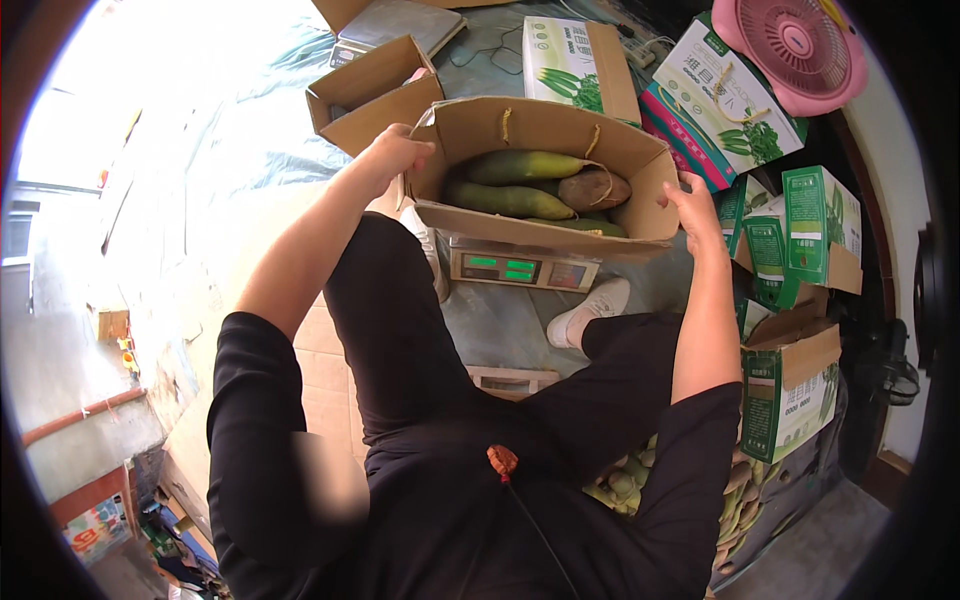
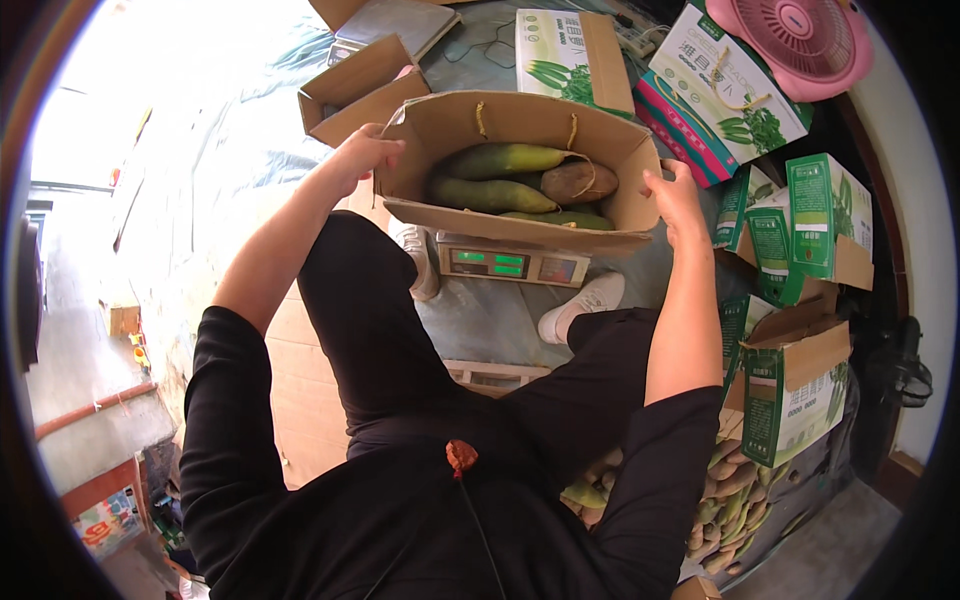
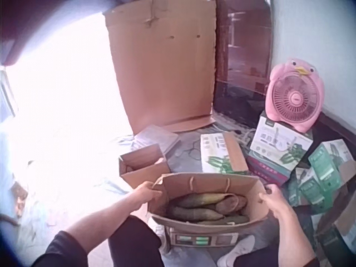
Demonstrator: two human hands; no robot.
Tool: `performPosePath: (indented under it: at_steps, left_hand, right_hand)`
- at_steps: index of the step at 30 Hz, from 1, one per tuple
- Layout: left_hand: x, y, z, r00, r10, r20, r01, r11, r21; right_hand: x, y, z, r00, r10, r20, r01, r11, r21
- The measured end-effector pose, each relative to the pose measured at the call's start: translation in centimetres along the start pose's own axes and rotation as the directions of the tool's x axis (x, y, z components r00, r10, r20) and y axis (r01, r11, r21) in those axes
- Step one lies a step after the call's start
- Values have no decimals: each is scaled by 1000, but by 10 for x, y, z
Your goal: Sort tubers into boxes and weigh them on a scale.
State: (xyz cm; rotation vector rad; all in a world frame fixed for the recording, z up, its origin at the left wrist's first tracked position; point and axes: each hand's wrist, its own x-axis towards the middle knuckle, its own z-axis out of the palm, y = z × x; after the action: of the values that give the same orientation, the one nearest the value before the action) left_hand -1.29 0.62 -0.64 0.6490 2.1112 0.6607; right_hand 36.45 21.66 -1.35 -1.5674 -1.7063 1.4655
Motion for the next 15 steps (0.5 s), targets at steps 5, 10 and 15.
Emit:
performPosePath:
  at_steps: [5,10,15]
  left_hand:
    - [-2,-3,-35,991,76,-108,-94,981,-171]
    - [-12,-34,-87,962,65,-264,-135,957,-256]
    - [-44,-109,-134,928,9,-373,-141,934,-327]
  right_hand:
    - [2,-21,13,995,-88,48,81,989,125]
    - [-8,-73,57,980,-154,126,125,968,216]
    - [-33,-130,128,921,-214,326,179,975,134]
